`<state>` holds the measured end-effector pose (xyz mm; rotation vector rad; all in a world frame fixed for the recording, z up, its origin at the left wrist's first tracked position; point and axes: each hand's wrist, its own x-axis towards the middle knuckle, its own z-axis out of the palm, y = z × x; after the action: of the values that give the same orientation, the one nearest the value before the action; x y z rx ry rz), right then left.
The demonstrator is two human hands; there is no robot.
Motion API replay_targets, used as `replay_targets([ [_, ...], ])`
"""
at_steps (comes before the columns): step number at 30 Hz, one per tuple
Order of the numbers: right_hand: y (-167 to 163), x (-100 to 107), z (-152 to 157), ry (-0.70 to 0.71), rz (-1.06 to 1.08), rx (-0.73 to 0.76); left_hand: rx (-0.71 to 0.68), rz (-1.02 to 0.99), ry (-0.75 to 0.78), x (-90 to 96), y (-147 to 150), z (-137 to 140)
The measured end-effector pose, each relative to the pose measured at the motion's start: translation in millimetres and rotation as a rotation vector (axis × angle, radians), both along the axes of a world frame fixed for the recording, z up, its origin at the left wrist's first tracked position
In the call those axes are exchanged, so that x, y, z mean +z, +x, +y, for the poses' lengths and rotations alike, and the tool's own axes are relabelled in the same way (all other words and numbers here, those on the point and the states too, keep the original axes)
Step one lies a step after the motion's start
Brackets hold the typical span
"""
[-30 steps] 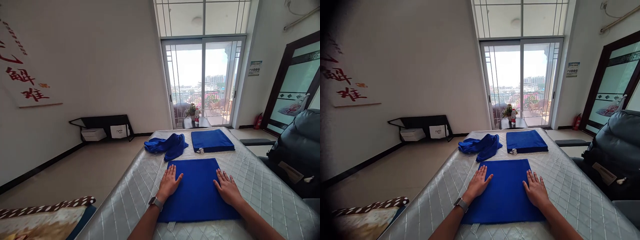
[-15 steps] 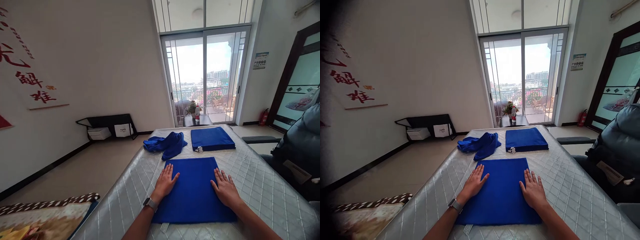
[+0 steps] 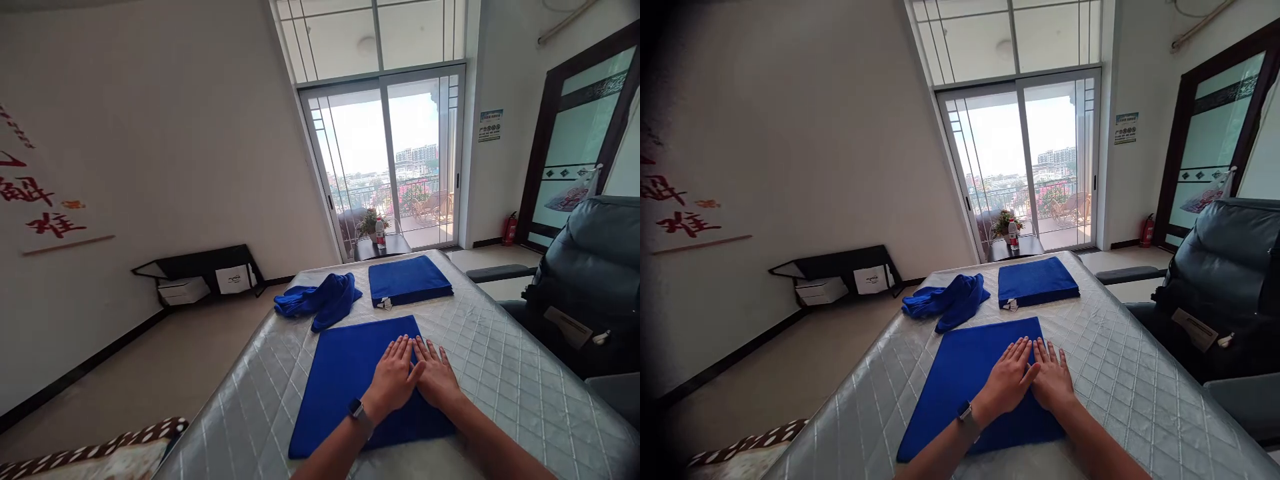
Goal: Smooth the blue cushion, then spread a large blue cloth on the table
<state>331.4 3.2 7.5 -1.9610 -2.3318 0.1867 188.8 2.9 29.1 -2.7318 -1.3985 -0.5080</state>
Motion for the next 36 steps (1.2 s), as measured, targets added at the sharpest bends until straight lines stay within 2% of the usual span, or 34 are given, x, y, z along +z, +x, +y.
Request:
replay_targets([
  [2, 2.0, -3.8, -0.5, 0.011, -0.03, 0.035, -0.027, -0.05, -0.035, -2.9, 24.8, 4.8],
  [4, 2.9, -5.6, -0.8, 0.02, -0.046, 0.049, -0.005, -0.093, -0.089, -7.9, 36.1, 10.1],
  [7, 2.2, -3.0, -0.8, 0.009, -0.042, 0.039, 0.034, -0.123, -0.142, -14.9, 33.9, 14.0],
  [11, 0.1, 4.6, -1.1, -0.013, -0.01, -0.006, 0.042, -0.077, -0.122, -17.4, 15.1, 10.3],
  [15, -0.8, 8.4, -1.1, -0.028, 0.047, -0.041, 0.136, 0.027, -0.114, -16.7, -11.8, 3.1],
  [18, -1.0, 8.6, -1.2, -0.021, 0.077, -0.05, 0.218, 0.089, -0.136, -17.1, -43.1, -2.4],
  [25, -1.6, 4.1, 0.8, -0.005, 0.072, -0.051, 0.47, 0.162, -0.154, -26.8, -155.6, -19.0],
  [28, -1.5, 0.9, 2.6, 0.004, 0.077, -0.047, 0.545, 0.128, -0.157, -34.3, -189.3, -24.7],
  [31, -2.0, -1.5, 3.9, 0.015, 0.065, -0.043, 0.558, 0.1, -0.167, -39.1, -200.2, -25.8],
  [36, -3.9, -2.1, 4.5, 0.032, 0.02, -0.049, 0.547, 0.083, -0.187, -39.6, -199.3, -23.3],
])
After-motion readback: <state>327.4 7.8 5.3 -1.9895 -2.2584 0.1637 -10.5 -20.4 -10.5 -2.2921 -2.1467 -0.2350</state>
